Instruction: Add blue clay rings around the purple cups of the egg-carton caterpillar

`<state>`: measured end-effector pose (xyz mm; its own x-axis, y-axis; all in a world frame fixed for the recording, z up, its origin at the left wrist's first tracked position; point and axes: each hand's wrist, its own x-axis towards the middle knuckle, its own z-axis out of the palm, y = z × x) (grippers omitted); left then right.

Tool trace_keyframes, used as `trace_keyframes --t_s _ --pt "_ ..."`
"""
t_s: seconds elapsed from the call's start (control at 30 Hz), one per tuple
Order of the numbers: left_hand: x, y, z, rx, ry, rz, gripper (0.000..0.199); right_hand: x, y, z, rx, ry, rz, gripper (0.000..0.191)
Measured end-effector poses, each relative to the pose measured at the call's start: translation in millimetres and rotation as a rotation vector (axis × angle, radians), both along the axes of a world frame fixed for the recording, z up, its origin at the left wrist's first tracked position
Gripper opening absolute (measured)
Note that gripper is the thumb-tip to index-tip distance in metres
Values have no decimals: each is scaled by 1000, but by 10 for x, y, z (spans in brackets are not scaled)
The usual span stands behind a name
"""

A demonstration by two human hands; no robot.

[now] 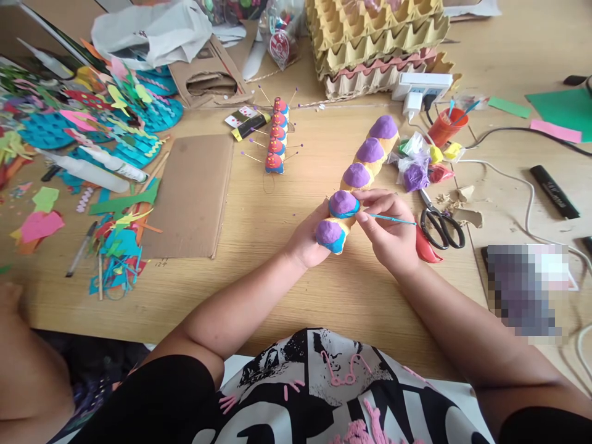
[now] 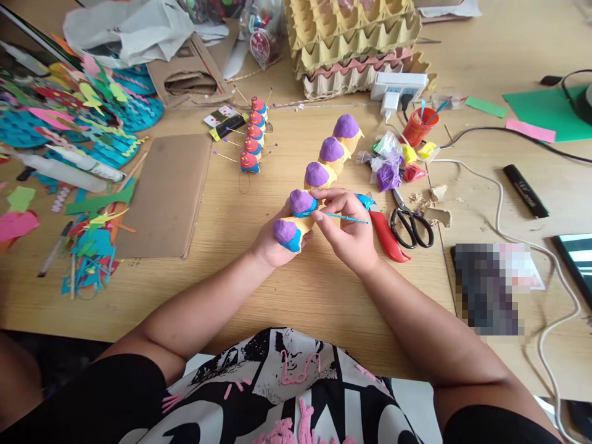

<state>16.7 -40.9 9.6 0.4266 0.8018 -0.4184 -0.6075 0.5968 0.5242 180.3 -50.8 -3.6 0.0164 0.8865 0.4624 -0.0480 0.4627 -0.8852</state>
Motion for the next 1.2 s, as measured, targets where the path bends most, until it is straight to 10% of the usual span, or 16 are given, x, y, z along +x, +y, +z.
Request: trace_keyframes --t_s 1.2 --pt "10 -6 -7 17 41 70 34 16 49 -61 -29 79 50 28"
